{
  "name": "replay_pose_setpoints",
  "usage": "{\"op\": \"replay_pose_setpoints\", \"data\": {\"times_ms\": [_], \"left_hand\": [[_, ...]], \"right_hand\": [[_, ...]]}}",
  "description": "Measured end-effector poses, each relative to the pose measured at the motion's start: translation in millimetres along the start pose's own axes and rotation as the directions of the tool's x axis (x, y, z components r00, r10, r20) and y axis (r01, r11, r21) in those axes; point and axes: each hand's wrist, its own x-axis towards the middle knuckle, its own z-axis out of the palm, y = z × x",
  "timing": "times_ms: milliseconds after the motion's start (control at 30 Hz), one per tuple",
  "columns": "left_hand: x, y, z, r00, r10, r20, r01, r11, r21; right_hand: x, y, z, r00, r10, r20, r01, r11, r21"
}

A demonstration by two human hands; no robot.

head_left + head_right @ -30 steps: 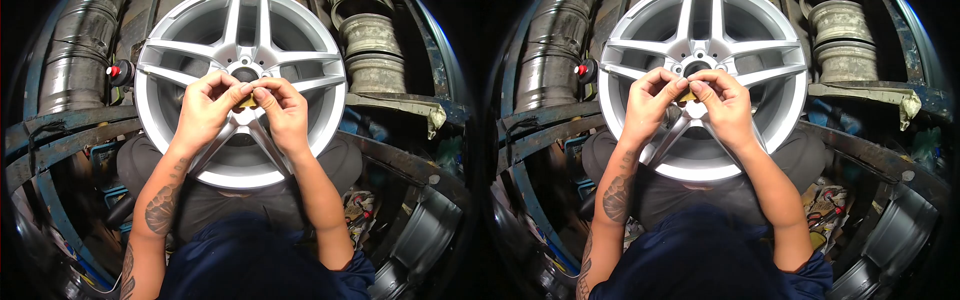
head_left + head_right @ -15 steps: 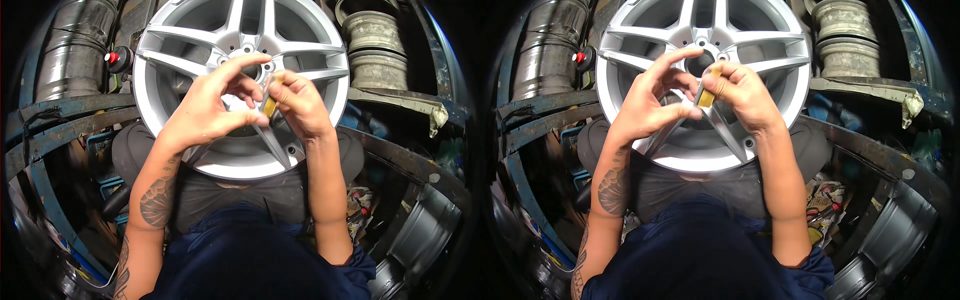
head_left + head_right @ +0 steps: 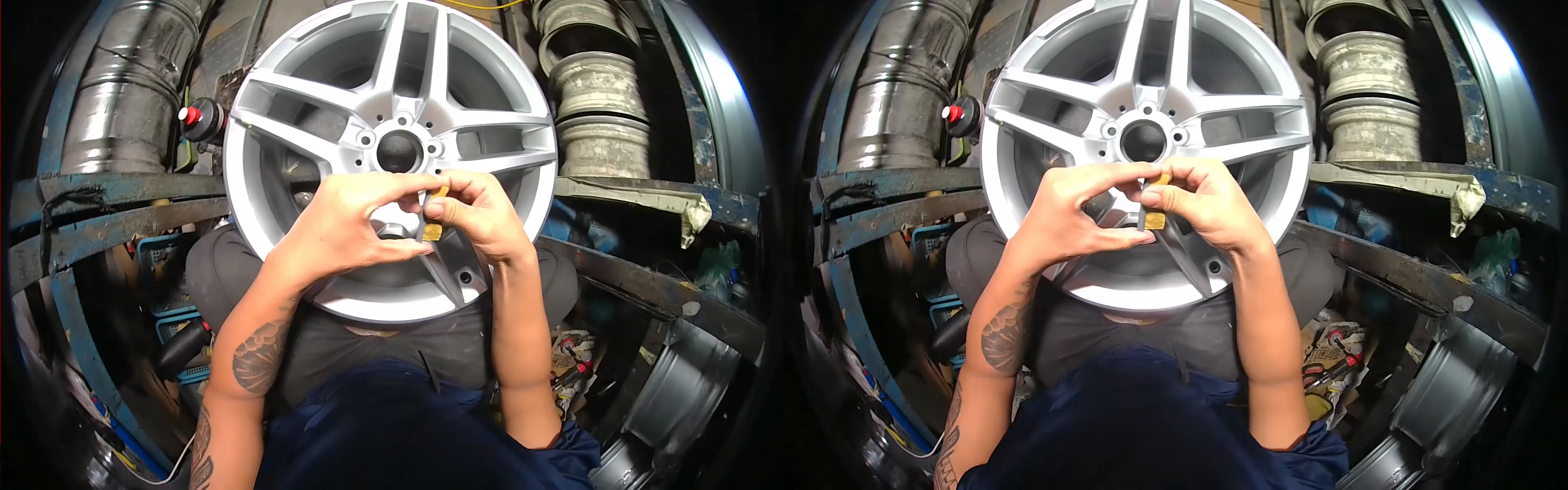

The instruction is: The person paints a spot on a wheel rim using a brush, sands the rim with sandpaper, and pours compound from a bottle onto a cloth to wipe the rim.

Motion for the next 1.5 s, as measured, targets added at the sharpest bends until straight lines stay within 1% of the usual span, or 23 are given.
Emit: {"op": "replay_pose_setpoints", "data": {"times_ms": [67, 133, 167, 233, 367, 433, 500, 600, 700, 733, 767, 833, 867, 900, 967, 1067, 1167, 1233, 1300, 1333, 1367, 1467, 1500], "left_hand": [[1, -3, 1, 0.997, 0.044, -0.057, -0.042, 0.998, 0.038], [2, -3, 2, 0.996, 0.015, -0.087, -0.008, 0.997, 0.075], [4, -4, 3, 0.995, 0.003, -0.101, 0.006, 0.996, 0.088], [7, -9, 6, 0.992, 0.013, -0.122, 0.007, 0.987, 0.163], [4, -21, 15, 0.986, 0.049, -0.158, 0.005, 0.947, 0.322], [3, -17, 15, 0.983, -0.013, -0.185, 0.08, 0.929, 0.361], [2, -15, 16, 0.985, -0.028, -0.173, 0.099, 0.904, 0.417], [0, -20, 21, 0.985, -0.011, -0.171, 0.086, 0.893, 0.441], [5, -19, 19, 0.968, 0.012, -0.251, 0.091, 0.915, 0.393], [7, -20, 15, 0.97, -0.073, -0.232, 0.145, 0.94, 0.31], [8, -16, 14, 0.954, -0.17, -0.247, 0.213, 0.964, 0.159], [10, -15, 14, 0.917, -0.314, -0.248, 0.308, 0.949, -0.061], [10, -17, 16, 0.9, -0.347, -0.265, 0.317, 0.937, -0.149], [11, -14, 12, 0.893, -0.403, -0.199, 0.377, 0.913, -0.159], [11, -14, 11, 0.873, -0.465, -0.148, 0.403, 0.858, -0.318], [9, -14, 7, 0.863, -0.493, -0.115, 0.418, 0.822, -0.386], [7, -18, 8, 0.865, -0.481, -0.142, 0.363, 0.796, -0.484], [8, -17, 6, 0.87, -0.48, -0.116, 0.37, 0.79, -0.489], [9, -14, 0, 0.879, -0.476, -0.04, 0.393, 0.768, -0.505], [8, -19, -1, 0.897, -0.441, -0.021, 0.365, 0.769, -0.525], [8, -20, -2, 0.898, -0.44, -0.011, 0.368, 0.765, -0.529], [7, -21, -1, 0.886, -0.463, -0.035, 0.378, 0.763, -0.525], [7, -23, 3, 0.874, -0.475, -0.103, 0.373, 0.79, -0.486]], "right_hand": [[6, -2, 2, 1.0, -0.015, -0.024, 0.015, 1.0, 0.003], [5, -4, 4, 0.997, -0.01, -0.075, 0.011, 1.0, 0.002], [7, -2, 6, 0.992, -0.09, -0.088, 0.091, 0.996, 0.014], [12, 3, 14, 0.978, -0.123, -0.168, 0.13, 0.991, 0.036], [15, 18, 17, 0.945, -0.164, -0.282, 0.16, 0.986, -0.038], [15, 17, 24, 0.938, -0.161, -0.306, 0.149, 0.987, -0.061], [18, 21, 27, 0.914, -0.218, -0.341, 0.157, 0.968, -0.199], [22, 22, 23, 0.902, -0.243, -0.358, 0.118, 0.934, -0.338], [21, 19, 20, 0.905, -0.18, -0.385, 0.05, 0.944, -0.325], [21, 22, 18, 0.899, -0.21, -0.384, 0.068, 0.934, -0.352], [19, 21, 18, 0.918, -0.164, -0.361, 0.048, 0.95, -0.308], [18, 27, 17, 0.908, -0.225, -0.354, 0.078, 0.92, -0.384], [16, 27, 17, 0.922, -0.216, -0.321, 0.102, 0.936, -0.338], [14, 20, 22, 0.937, -0.159, -0.312, 0.057, 0.948, -0.313], [13, 22, 23, 0.938, -0.201, -0.284, 0.088, 0.927, -0.365], [13, 29, 27, 0.931, -0.236, -0.279, 0.146, 0.94, -0.309], [12, 21, 28, 0.925, -0.199, -0.324, 0.085, 0.939, -0.333], [11, 20, 28, 0.916, -0.231, -0.328, 0.118, 0.937, -0.33], [10, 24, 27, 0.916, -0.242, -0.319, 0.17, 0.956, -0.239], [11, 26, 27, 0.923, -0.232, -0.307, 0.19, 0.968, -0.161], [12, 26, 26, 0.928, -0.224, -0.298, 0.184, 0.97, -0.157], [12, 25, 23, 0.943, -0.204, -0.262, 0.17, 0.974, -0.147], [12, 25, 25, 0.939, -0.193, -0.286, 0.165, 0.979, -0.118]]}}
